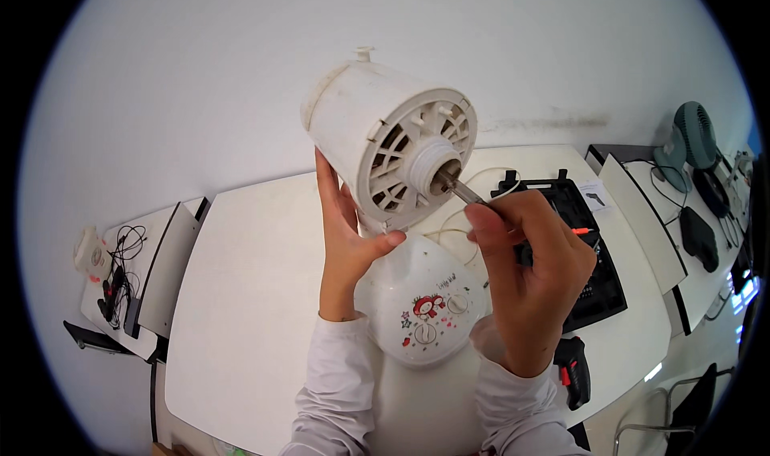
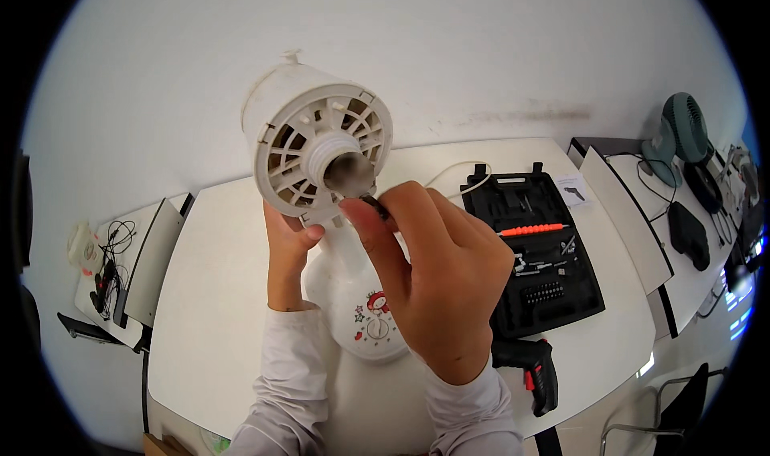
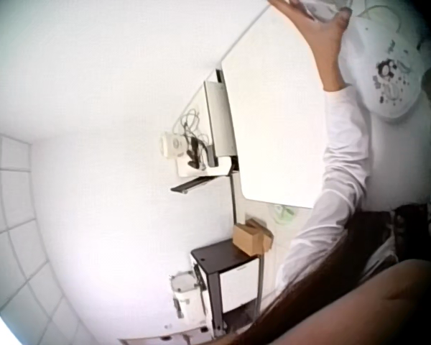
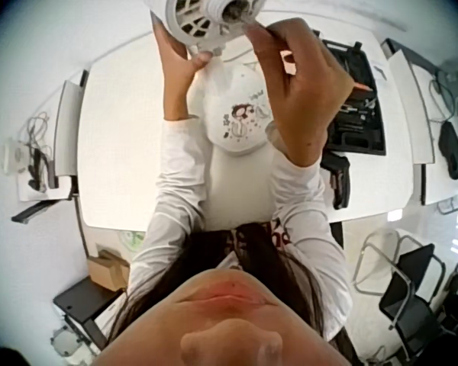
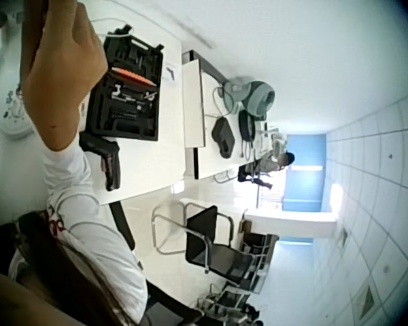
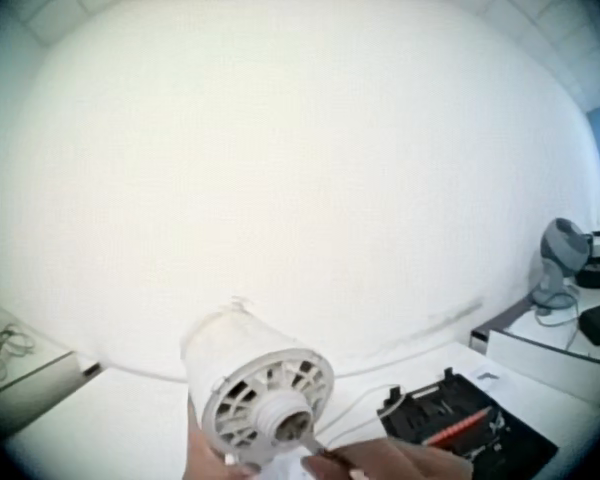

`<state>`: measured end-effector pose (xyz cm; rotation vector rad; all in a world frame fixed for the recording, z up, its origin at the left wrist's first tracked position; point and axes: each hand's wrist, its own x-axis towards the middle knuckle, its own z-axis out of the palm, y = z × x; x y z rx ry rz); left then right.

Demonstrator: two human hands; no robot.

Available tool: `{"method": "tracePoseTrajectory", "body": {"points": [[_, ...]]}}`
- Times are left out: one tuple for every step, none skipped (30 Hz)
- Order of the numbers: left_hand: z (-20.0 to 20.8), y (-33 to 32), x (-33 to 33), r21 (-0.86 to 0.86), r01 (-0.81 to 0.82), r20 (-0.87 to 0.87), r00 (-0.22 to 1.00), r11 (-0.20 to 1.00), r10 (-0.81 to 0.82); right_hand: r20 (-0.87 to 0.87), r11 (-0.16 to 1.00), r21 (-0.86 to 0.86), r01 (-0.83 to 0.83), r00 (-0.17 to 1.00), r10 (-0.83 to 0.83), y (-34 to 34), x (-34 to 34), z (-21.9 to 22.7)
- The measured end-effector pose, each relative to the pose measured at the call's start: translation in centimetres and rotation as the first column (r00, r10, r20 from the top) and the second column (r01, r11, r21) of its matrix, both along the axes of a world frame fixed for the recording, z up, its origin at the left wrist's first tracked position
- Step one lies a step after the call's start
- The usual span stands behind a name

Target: The person assembles a white pedestal fan on a white desk. They attach the motor housing to the neck, insert and tighten screws with a cordless screwdriver, and connect the power cord to the base. The fan remains disassembled with blades not attached by the end of the clip.

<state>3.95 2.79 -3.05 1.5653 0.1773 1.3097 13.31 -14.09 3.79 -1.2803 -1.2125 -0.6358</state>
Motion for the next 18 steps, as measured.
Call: {"method": "tracePoseTrajectory", "body": {"points": [[0.37, -0.41, -0.05, -0.016, 0.008, -0.004, 1.000, 1.000, -0.008, 0.020, 1.000, 0.018, -0.004, 1.000, 0.004, 0.06, 0.03, 0.09], [0.47, -0.56, -0.10, -0.021, 0.009, -0.007, 1.000, 1.000, -0.009, 0.039, 0.999, 0.036, -0.009, 0.999, 0.008, 0.05, 0.03, 0.14], [0.45, -0.61, 0.02, -0.030, 0.017, -0.002, 1.000, 0.999, -0.017, 0.048, 0.999, 0.033, -0.004, 0.999, 0.003, -0.01, -0.02, 0.19], [0.27, -0.50, 0.13, -0.027, 0.018, 0.004, 1.000, 0.999, -0.018, 0.057, 1.000, 0.030, 0.000, 0.998, -0.002, -0.12, -0.05, 0.24], [0.27, -0.48, 0.16, -0.033, 0.030, 0.004, 1.000, 0.999, -0.030, 0.067, 1.000, 0.027, 0.004, 0.998, -0.006, -0.17, -0.05, 0.26], [0.30, -0.53, 0.11, -0.037, 0.037, -0.002, 0.999, 0.999, -0.037, 0.078, 0.999, 0.032, -0.005, 0.997, 0.003, -0.19, 0.02, 0.16], [0.66, -0.72, -0.02, -0.049, 0.055, -0.013, 0.998, 0.997, -0.055, 0.090, 0.999, 0.036, -0.014, 0.996, 0.011, -0.17, 0.11, 0.07], [0.65, -0.71, -0.04, -0.057, 0.063, -0.018, 0.998, 0.996, -0.064, 0.102, 0.999, 0.039, -0.023, 0.995, 0.019, -0.16, 0.20, 0.00], [0.75, -0.75, -0.21, -0.062, 0.068, -0.025, 0.997, 0.996, -0.070, 0.107, 0.999, 0.036, -0.035, 0.994, 0.031, -0.18, 0.26, 0.00], [0.58, -0.62, -0.28, -0.064, 0.063, -0.027, 0.998, 0.996, -0.065, 0.112, 0.998, 0.032, -0.047, 0.993, 0.043, -0.19, 0.31, 0.01], [0.55, -0.60, -0.37, -0.063, 0.057, -0.030, 0.998, 0.996, -0.059, 0.116, 0.998, 0.028, -0.059, 0.992, 0.056, -0.19, 0.32, 0.01], [0.52, -0.55, -0.25, -0.063, 0.058, -0.030, 0.998, 0.996, -0.060, 0.104, 0.997, 0.031, -0.065, 0.993, 0.061, -0.22, 0.36, 0.03], [0.55, -0.56, -0.15, -0.062, 0.058, -0.033, 0.998, 0.996, -0.060, 0.092, 0.997, 0.034, -0.071, 0.993, 0.067, -0.25, 0.39, 0.05], [0.60, -0.63, -0.04, -0.059, 0.059, -0.032, 0.998, 0.997, -0.061, 0.080, 0.996, 0.037, -0.076, 0.994, 0.073, -0.28, 0.42, 0.08], [0.62, -0.60, -0.12, -0.059, 0.054, -0.032, 0.998, 0.997, -0.056, 0.076, 0.996, 0.051, -0.076, 0.994, 0.072, -0.20, 0.31, 0.08], [0.69, -0.67, -0.20, -0.057, 0.050, -0.029, 0.998, 0.997, -0.052, 0.072, 0.995, 0.064, -0.076, 0.995, 0.071, -0.10, 0.15, 0.12], [0.71, -0.68, -0.29, -0.056, 0.046, -0.030, 0.998, 0.997, -0.048, 0.067, 0.994, 0.077, -0.075, 0.995, 0.070, -0.04, 0.04, 0.15], [0.77, -0.72, -0.26, -0.055, 0.046, -0.029, 0.998, 0.997, -0.048, 0.059, 0.996, 0.067, -0.060, 0.997, 0.056, -0.12, 0.04, 0.20]]}}
